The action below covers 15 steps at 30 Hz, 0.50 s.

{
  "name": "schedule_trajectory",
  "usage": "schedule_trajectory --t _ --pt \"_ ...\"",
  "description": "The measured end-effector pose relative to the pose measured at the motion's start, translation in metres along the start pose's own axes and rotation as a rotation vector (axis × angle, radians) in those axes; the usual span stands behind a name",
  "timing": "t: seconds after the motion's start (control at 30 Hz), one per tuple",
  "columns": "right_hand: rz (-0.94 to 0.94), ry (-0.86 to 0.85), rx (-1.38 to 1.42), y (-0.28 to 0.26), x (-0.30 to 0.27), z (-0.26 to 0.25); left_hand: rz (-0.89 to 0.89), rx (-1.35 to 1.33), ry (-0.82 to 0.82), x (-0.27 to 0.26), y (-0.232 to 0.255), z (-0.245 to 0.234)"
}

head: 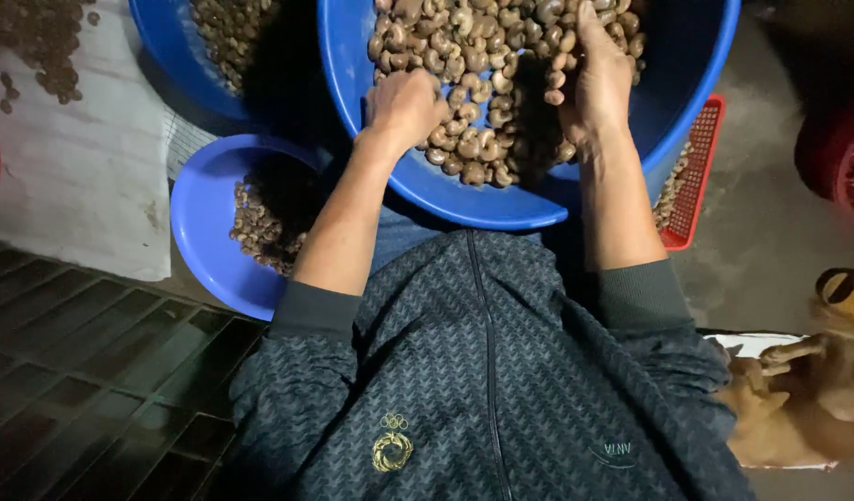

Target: Sorting through a large quantity of nuts in a blue bowl by hand, likely to remove defects or grade them.

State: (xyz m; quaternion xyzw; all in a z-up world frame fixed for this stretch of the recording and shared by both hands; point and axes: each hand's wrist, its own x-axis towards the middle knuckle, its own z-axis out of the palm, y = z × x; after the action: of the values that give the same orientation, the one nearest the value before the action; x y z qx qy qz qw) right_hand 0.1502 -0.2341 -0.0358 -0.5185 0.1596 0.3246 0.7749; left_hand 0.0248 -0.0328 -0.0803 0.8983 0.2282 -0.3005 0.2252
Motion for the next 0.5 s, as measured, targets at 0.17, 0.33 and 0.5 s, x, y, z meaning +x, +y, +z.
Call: schedule_trajectory --t 0.17,0.33,0.5 --pt "-0.02 -0.09 -0.185 0.014 0.013 -0.01 0.147 -0.139 0.152 0.02 -0.002 0.017" --pt "-0.034 -0.102 -0.306 0.022 0.012 -0.011 0.184 0.09 0.203 0.036 0.011 0.046" --pt "-0.154 -0.203 -0.562 0.031 0.009 -0.007 0.31 0.225 0.36 0.055 0.005 0.078"
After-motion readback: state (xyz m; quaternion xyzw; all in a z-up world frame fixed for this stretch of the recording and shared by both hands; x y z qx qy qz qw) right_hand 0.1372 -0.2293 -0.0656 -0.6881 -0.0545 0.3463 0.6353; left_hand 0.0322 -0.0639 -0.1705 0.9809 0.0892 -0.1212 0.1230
